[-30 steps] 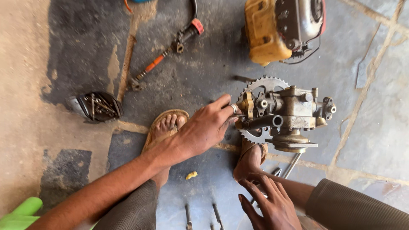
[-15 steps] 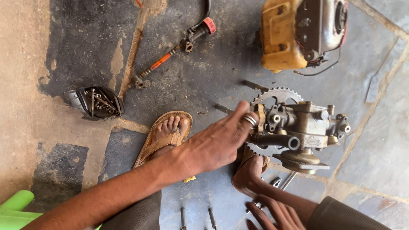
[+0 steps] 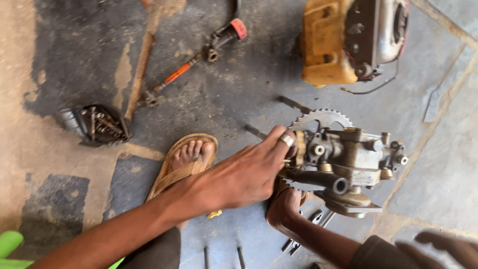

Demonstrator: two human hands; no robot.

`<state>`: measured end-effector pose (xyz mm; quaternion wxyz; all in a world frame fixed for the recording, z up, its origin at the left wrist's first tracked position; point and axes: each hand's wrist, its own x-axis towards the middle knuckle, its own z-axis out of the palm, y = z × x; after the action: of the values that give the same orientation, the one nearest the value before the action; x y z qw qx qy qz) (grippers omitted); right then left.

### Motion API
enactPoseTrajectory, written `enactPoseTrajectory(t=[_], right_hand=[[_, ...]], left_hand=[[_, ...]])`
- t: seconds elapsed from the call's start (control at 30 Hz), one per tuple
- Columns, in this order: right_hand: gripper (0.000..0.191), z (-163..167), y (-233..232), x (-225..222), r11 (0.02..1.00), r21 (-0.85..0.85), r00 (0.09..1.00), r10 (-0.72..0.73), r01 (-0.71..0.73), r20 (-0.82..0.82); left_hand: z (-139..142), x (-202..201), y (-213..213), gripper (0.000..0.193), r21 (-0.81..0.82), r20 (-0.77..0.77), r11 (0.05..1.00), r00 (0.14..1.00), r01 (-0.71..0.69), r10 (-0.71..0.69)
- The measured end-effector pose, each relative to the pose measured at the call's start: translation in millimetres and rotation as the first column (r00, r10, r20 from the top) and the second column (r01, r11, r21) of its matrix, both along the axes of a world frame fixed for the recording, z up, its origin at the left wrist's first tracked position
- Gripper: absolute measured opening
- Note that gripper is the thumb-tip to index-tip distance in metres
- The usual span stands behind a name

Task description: The person sits on the floor and works on a small engine assembly. They attach a metal component to the engine, insert and tighten a bolt by hand, then use a T-handle wrench to tighten the bolt further.

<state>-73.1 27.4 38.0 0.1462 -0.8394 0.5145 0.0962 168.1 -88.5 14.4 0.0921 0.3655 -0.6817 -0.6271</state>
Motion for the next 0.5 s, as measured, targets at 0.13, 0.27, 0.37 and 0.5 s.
enactPoseTrajectory(t=[0.13,0.27,0.37,0.5], right_hand=[[0.064,51.9,-75.0,-74.8,0.970,0.013,0.946,0.238,-0.241,-0.220],[0.069,55.4,-109.8,-110.9,0.923,0.132,0.905,0.381,-0.361,-0.190],[0.069,43.0,-126.6,-105.0,0.931,0.226,0.957,0.290,-0.288,0.023],[0.063,26.1,-159.2,-87.7,0.948,0.256,0.965,0.130,-0.189,0.229]], left_hand=[[-1.6,-4.7,-0.8,0.031,0.074,-0.030,0.996,0.998,-0.055,0.057],[-2.2,-13.1,-1.8,0.022,0.160,0.022,0.958,0.971,-0.238,0.238],[1.9,-23.6,-2.1,0.020,0.021,-0.034,0.945,0.944,-0.327,0.328],[5.2,-42.3,-2.4,0.022,0.099,0.104,0.868,0.872,-0.487,0.478]])
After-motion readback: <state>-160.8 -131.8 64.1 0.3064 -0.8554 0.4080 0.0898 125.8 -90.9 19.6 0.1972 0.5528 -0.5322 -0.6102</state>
